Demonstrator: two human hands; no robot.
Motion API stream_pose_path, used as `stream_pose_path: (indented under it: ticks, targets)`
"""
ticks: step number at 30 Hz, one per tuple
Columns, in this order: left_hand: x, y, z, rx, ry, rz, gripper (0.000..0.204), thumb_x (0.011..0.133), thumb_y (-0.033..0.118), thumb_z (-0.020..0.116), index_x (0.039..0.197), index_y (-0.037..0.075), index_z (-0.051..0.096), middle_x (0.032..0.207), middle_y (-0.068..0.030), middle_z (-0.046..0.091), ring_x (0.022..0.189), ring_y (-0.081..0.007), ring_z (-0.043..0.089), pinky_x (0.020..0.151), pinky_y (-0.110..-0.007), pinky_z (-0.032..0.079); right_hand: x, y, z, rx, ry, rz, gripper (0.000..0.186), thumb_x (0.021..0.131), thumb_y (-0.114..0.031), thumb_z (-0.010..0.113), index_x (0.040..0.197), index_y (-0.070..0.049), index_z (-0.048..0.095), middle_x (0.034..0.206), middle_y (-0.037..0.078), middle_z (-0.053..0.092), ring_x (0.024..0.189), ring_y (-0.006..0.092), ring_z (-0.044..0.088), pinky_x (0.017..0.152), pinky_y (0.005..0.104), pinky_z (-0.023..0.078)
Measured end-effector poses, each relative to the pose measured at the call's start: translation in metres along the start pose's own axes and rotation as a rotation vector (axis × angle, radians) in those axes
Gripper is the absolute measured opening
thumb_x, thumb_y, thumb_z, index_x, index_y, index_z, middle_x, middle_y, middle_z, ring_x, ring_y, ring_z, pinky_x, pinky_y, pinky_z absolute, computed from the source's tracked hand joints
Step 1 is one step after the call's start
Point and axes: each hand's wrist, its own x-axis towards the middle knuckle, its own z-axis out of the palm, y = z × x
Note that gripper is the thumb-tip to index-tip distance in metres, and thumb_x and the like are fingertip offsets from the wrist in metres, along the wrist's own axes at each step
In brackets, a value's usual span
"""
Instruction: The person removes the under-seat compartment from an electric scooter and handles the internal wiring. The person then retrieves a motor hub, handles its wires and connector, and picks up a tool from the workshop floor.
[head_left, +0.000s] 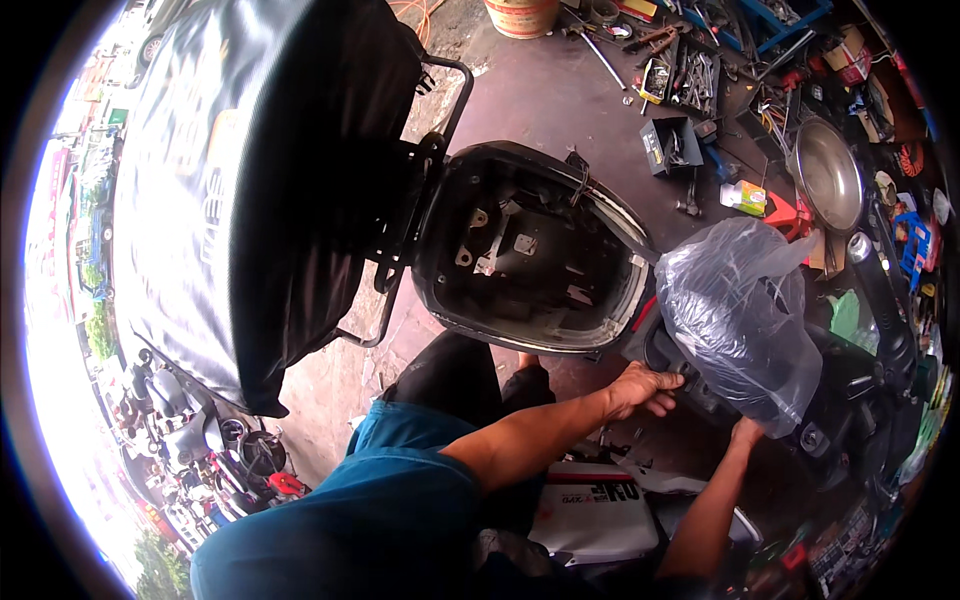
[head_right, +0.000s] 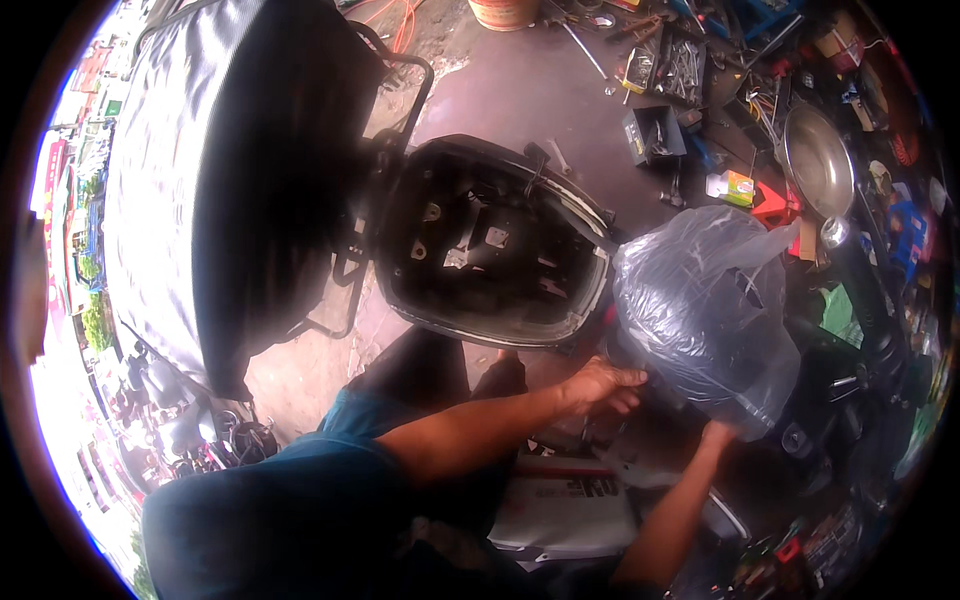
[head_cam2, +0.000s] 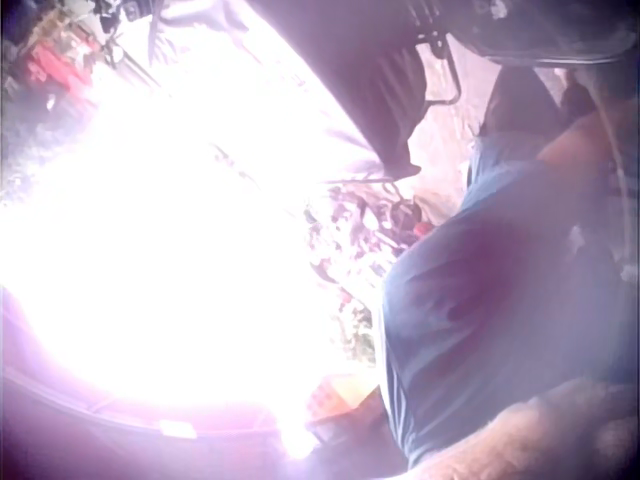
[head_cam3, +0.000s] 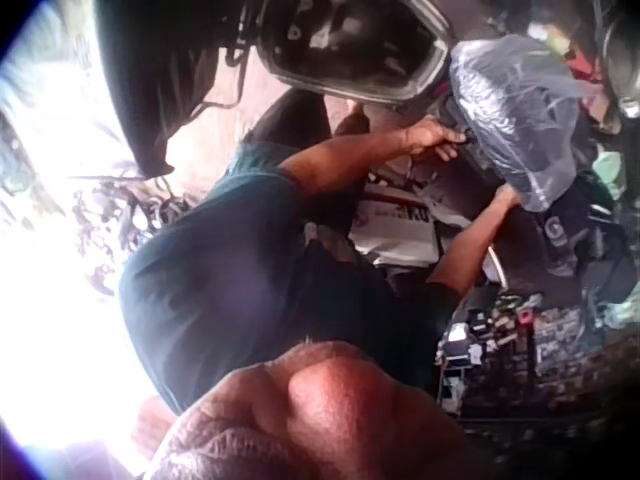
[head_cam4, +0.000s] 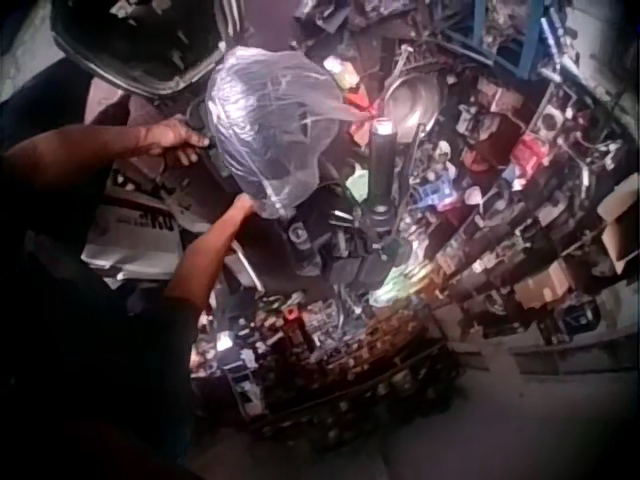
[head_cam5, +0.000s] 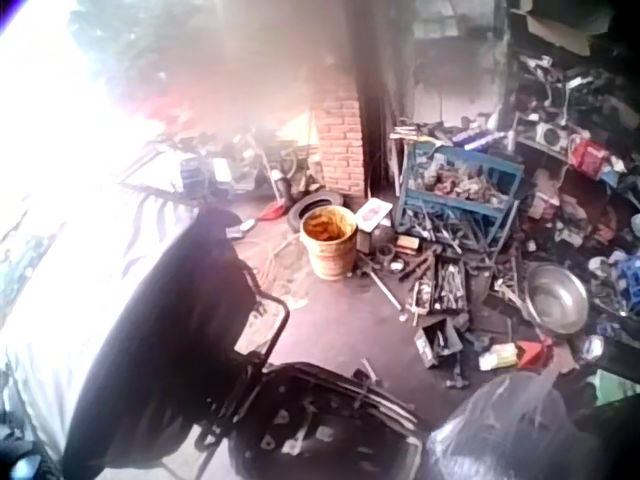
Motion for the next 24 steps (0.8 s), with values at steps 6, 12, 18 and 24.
stream_pose_path:
  ticks: [6, 12, 18, 24]
  targets:
    - [0.013, -0.054, -0.038, -0.061, 0.056, 0.016, 0.029, 0.08, 0.017, 0.067, 0.095, -0.006, 0.059, 0.089, -0.0173, 0.065, 0.066, -0.0257, 0.066, 0.052, -0.033, 0.056, -0.057, -0.026, 0.003, 0.273, 0.07, 0.41, 0.061, 0.087, -0.036, 0.051, 0.133, 0.001, 0.037, 0.137, 0.014, 0.039, 0.125, 0.0273, 0.037, 0.105, 0.0389, 0.028]
    - [0.025, -0.124, -0.092, 0.381, -0.148, 0.325, 0.028, 0.079, 0.02, 0.068, 0.097, -0.001, 0.066, 0.09, -0.0121, 0.067, 0.068, -0.0188, 0.065, 0.055, -0.03, 0.054, -0.128, -0.11, 0.011, 0.497, -0.002, 0.61, 0.072, 0.088, -0.053, 0.046, 0.135, 0.0, 0.036, 0.139, 0.016, 0.036, 0.127, 0.0299, 0.035, 0.106, 0.0413, 0.025]
    - [-0.002, -0.096, -0.113, 0.073, -0.202, -0.058, 0.038, 0.073, 0.015, 0.073, 0.107, 0.002, 0.063, 0.1, -0.0093, 0.065, 0.088, -0.0174, 0.063, 0.066, -0.031, 0.054, -0.135, -0.09, 0.023, -0.255, -0.052, 0.298, 0.078, 0.086, -0.059, 0.046, 0.133, 0.001, 0.036, 0.134, 0.02, 0.04, 0.124, 0.0302, 0.037, 0.103, 0.0386, 0.026]
    - [-0.051, -0.057, -0.151, 1.177, 0.057, 0.157, 0.041, 0.076, 0.014, 0.056, 0.115, 0.002, 0.055, 0.106, -0.0197, 0.062, 0.102, -0.0332, 0.058, 0.09, -0.04, 0.044, -0.106, -0.063, 0.007, -0.348, -0.046, 0.142, 0.078, 0.085, -0.057, 0.051, 0.132, 0.003, 0.037, 0.13, 0.021, 0.044, 0.118, 0.0294, 0.044, 0.099, 0.0353, 0.031]
